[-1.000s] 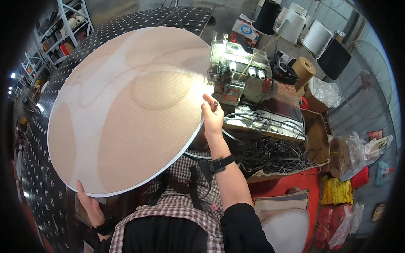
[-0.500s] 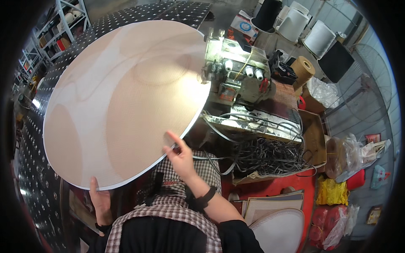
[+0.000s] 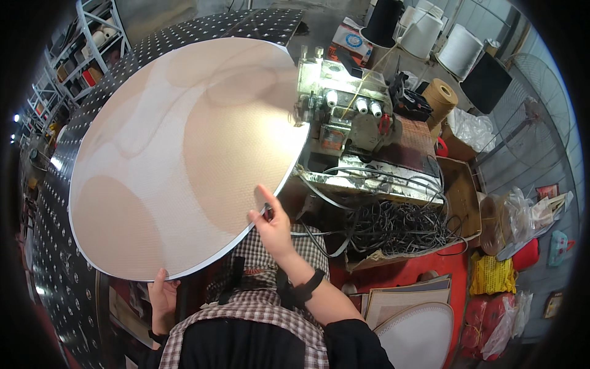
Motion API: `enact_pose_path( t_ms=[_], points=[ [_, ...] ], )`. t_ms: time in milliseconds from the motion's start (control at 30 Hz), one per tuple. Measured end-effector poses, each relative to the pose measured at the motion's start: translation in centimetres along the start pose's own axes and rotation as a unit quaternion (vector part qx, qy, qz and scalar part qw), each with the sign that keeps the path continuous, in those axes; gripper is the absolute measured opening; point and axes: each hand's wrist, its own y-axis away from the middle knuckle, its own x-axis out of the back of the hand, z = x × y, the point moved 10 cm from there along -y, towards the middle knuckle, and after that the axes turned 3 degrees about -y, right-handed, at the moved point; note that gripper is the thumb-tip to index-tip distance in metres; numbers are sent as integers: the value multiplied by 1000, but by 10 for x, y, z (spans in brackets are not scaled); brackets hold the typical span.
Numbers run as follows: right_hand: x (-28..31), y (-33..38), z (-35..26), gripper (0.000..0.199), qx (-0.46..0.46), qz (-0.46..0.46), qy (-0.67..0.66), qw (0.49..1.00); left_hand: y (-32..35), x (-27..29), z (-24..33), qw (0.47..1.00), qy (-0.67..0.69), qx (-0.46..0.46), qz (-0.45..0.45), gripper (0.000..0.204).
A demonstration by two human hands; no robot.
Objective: The person picks up a round mat and feeds its edge through a sewing machine before placing it on a stack. They then retrieve a rectangular mat, sew along its edge, and set it aside.
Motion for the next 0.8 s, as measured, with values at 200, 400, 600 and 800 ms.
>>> enact_pose_path(
  t_ms=[200, 400, 600, 800],
  points=[
    [30, -32, -11, 57, 6, 53, -8, 999, -8, 39, 59, 985, 19, -122, 124, 37],
    [-14, -1, -8, 68, 40, -52, 134, 989, -3, 14, 23, 997, 14, -55, 51, 30],
    [18, -20, -3, 58, -28, 29, 2, 999, -7, 13, 28, 995, 68, -33, 67, 34],
    [-6, -9, -15, 69, 44, -3, 118, 992, -5, 1, 21, 996, 29, -55, 62, 33]
  ],
)
